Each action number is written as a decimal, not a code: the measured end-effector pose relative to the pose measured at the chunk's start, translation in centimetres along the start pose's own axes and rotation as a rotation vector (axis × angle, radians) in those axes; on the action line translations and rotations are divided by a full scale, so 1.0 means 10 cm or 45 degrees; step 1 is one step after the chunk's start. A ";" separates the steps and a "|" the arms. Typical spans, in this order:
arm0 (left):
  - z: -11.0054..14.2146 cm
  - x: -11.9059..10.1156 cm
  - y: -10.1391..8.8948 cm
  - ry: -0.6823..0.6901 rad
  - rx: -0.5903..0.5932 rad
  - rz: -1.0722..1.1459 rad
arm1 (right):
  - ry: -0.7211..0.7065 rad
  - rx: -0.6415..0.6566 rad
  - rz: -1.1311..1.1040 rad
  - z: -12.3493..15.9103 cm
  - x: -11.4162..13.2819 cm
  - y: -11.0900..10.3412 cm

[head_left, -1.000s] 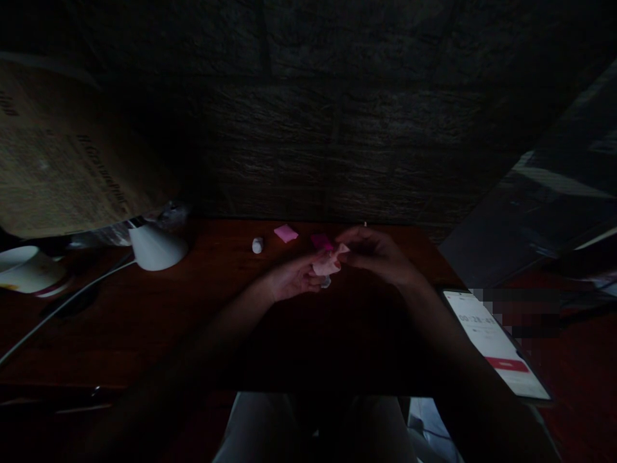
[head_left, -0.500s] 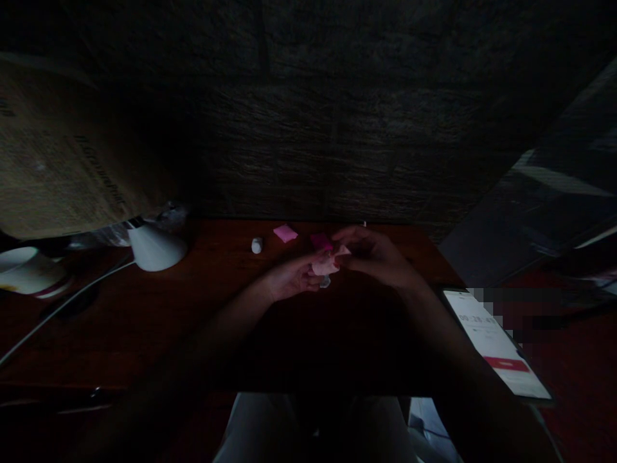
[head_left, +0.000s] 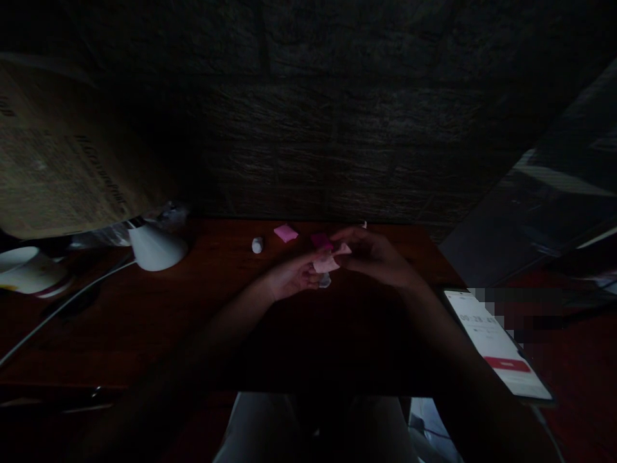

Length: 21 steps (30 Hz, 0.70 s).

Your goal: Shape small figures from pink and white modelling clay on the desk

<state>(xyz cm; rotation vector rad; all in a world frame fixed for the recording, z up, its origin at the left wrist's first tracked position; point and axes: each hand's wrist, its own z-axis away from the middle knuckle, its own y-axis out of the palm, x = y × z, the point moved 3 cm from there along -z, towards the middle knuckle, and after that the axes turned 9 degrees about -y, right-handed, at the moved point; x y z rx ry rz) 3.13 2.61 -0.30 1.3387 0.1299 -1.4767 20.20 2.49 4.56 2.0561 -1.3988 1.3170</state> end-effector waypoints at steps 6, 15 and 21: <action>0.01 0.00 0.00 0.000 -0.041 -0.018 | -0.004 0.016 0.017 0.01 -0.02 0.01; -0.01 0.01 -0.01 0.018 -0.018 -0.041 | -0.029 0.030 -0.012 0.01 -0.03 0.00; -0.02 0.03 -0.04 -0.017 -0.074 -0.051 | -0.045 0.034 0.023 0.00 -0.05 0.00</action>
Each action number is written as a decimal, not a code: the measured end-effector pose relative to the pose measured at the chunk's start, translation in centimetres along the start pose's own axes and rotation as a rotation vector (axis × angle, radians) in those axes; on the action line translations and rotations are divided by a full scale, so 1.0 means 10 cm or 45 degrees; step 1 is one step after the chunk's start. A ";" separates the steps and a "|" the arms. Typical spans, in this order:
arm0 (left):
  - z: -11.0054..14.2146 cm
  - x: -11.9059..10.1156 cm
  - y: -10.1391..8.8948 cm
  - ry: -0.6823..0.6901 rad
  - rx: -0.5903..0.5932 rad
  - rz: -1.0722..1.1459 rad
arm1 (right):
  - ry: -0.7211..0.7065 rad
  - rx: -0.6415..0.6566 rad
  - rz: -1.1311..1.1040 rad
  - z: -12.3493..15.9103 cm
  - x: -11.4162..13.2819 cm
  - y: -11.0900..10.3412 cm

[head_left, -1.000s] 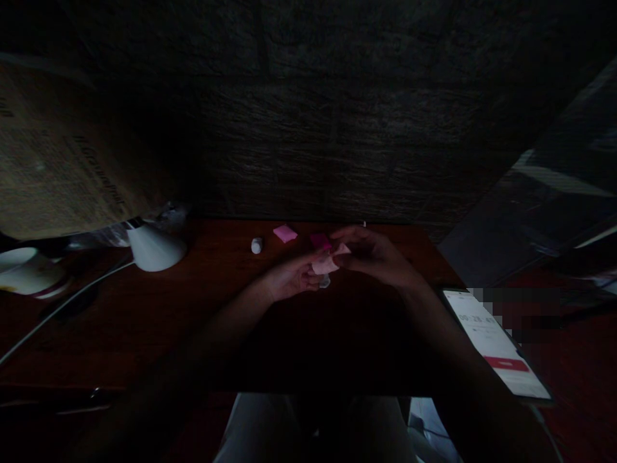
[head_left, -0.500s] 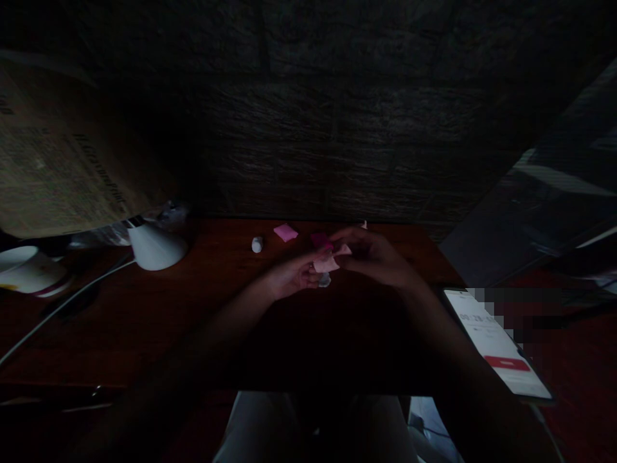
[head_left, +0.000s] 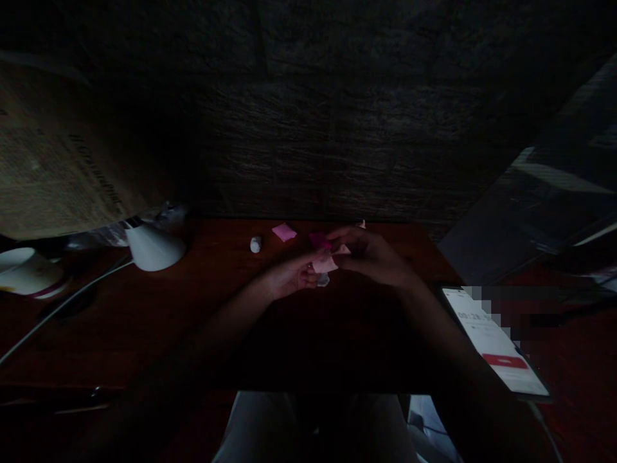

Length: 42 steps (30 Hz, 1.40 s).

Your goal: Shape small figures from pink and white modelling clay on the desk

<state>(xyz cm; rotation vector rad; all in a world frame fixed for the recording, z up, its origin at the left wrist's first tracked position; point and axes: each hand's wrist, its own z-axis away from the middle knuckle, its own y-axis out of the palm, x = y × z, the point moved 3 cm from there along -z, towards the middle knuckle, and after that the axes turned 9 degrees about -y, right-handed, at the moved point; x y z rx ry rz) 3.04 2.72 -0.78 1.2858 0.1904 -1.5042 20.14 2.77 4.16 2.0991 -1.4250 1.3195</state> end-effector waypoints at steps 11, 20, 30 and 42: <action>0.00 -0.01 0.01 0.019 0.047 0.007 | -0.002 -0.005 0.033 0.00 0.01 0.00; 0.01 -0.02 0.01 0.011 0.073 0.095 | 0.040 0.004 -0.041 0.03 0.08 -0.05; 0.05 -0.01 0.10 -0.158 0.226 0.146 | -0.018 0.005 -0.104 0.03 0.08 -0.03; 0.04 0.00 0.12 -0.128 0.306 0.149 | -0.050 -0.050 -0.036 0.02 0.13 -0.02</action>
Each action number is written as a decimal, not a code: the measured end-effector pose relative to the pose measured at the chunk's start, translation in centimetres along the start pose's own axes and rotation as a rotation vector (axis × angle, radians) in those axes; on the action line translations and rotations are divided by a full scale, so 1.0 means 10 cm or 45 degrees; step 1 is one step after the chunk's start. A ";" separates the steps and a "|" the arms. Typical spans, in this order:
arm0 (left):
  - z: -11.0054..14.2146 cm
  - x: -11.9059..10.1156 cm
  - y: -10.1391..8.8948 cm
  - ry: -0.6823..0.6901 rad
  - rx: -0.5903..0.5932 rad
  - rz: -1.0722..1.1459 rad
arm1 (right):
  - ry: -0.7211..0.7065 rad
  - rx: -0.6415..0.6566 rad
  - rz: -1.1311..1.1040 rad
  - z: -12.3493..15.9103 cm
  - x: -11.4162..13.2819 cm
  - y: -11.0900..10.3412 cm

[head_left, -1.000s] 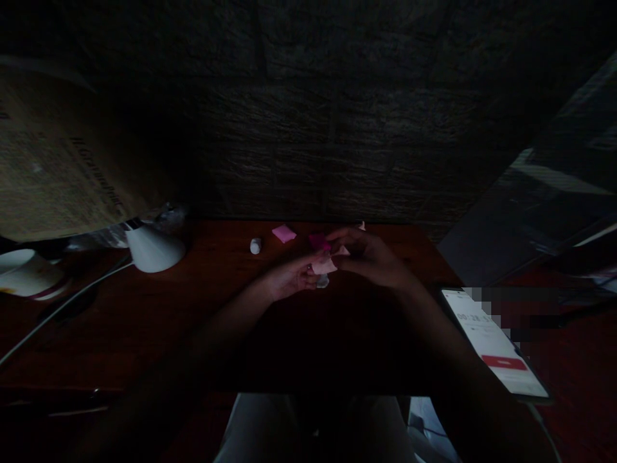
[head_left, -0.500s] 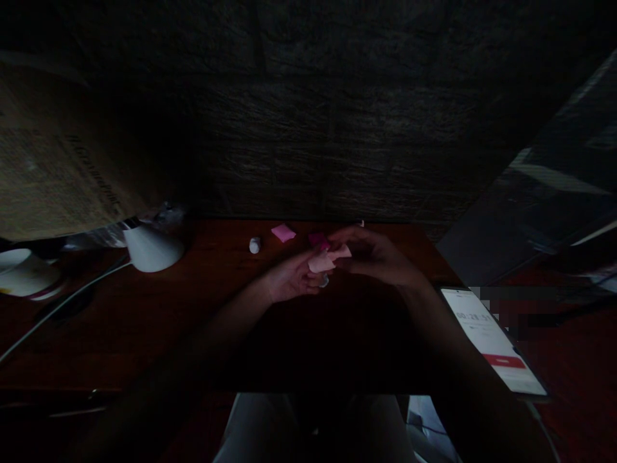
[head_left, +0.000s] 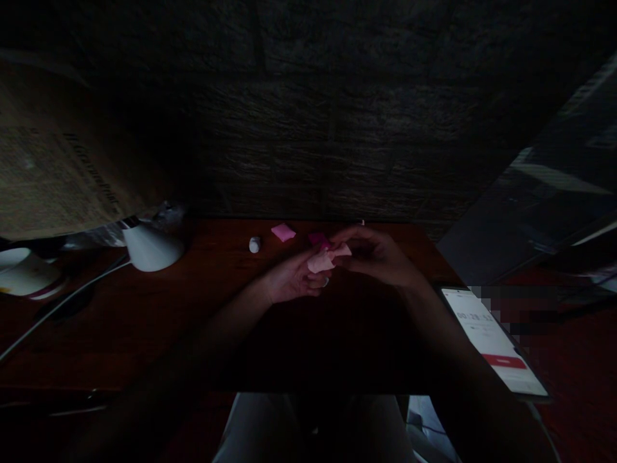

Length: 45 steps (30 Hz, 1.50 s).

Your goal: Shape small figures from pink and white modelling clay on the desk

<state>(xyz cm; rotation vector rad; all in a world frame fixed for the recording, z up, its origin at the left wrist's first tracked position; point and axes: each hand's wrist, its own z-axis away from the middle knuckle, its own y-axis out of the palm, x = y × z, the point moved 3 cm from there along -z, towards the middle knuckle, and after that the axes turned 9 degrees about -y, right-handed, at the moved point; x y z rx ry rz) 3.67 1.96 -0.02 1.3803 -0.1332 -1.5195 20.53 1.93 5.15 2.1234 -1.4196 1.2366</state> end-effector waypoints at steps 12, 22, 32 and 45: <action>-0.02 0.01 -0.06 -0.017 -0.066 -0.005 | 0.009 -0.011 0.130 0.01 0.04 0.03; -0.02 0.01 -0.05 -0.021 -0.017 -0.019 | 0.028 0.045 0.177 0.01 0.03 0.03; -0.02 0.01 -0.05 -0.021 -0.032 -0.006 | 0.041 0.032 0.162 0.01 0.05 0.02; 0.00 -0.05 -0.08 0.147 -0.151 -0.042 | 0.069 0.008 0.157 -0.01 -0.01 -0.01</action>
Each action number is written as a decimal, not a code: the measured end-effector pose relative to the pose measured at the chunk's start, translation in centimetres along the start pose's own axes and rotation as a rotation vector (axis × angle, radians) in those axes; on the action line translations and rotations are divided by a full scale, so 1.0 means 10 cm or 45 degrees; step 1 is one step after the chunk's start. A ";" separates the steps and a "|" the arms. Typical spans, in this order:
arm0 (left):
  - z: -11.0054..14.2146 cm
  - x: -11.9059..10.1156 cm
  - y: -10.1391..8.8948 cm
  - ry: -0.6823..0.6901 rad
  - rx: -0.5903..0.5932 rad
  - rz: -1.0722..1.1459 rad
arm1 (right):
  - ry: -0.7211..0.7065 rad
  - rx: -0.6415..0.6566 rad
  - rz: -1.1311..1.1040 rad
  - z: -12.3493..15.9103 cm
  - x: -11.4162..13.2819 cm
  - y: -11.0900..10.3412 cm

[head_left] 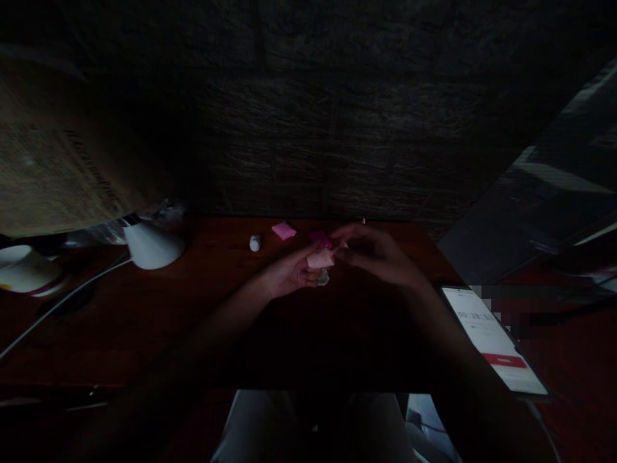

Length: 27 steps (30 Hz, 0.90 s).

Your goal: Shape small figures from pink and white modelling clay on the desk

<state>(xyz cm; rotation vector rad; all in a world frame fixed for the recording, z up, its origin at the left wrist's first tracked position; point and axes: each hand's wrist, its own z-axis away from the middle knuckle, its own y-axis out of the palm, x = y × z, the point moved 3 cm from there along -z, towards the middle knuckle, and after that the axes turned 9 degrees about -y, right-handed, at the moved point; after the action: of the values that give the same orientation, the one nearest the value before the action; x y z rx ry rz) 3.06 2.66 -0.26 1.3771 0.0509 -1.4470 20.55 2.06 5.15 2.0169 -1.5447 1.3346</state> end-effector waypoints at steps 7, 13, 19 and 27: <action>-0.02 0.01 -0.03 0.007 -0.068 -0.043 | 0.026 0.002 -0.044 -0.01 -0.07 0.05; -0.02 -0.01 0.00 0.051 -0.108 -0.059 | 0.019 -0.026 -0.124 -0.03 -0.08 0.06; 0.00 -0.03 0.01 0.088 -0.125 -0.120 | 0.049 -0.040 -0.146 -0.03 -0.10 0.07; -0.04 -0.05 -0.05 0.266 -0.179 -0.239 | 0.126 -0.090 -0.103 -0.03 -0.14 0.06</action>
<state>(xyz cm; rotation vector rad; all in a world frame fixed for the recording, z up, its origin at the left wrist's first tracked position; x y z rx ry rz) 2.85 3.47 -0.37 1.4312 0.4189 -1.4181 19.90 2.92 4.00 1.9198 -1.4317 1.3094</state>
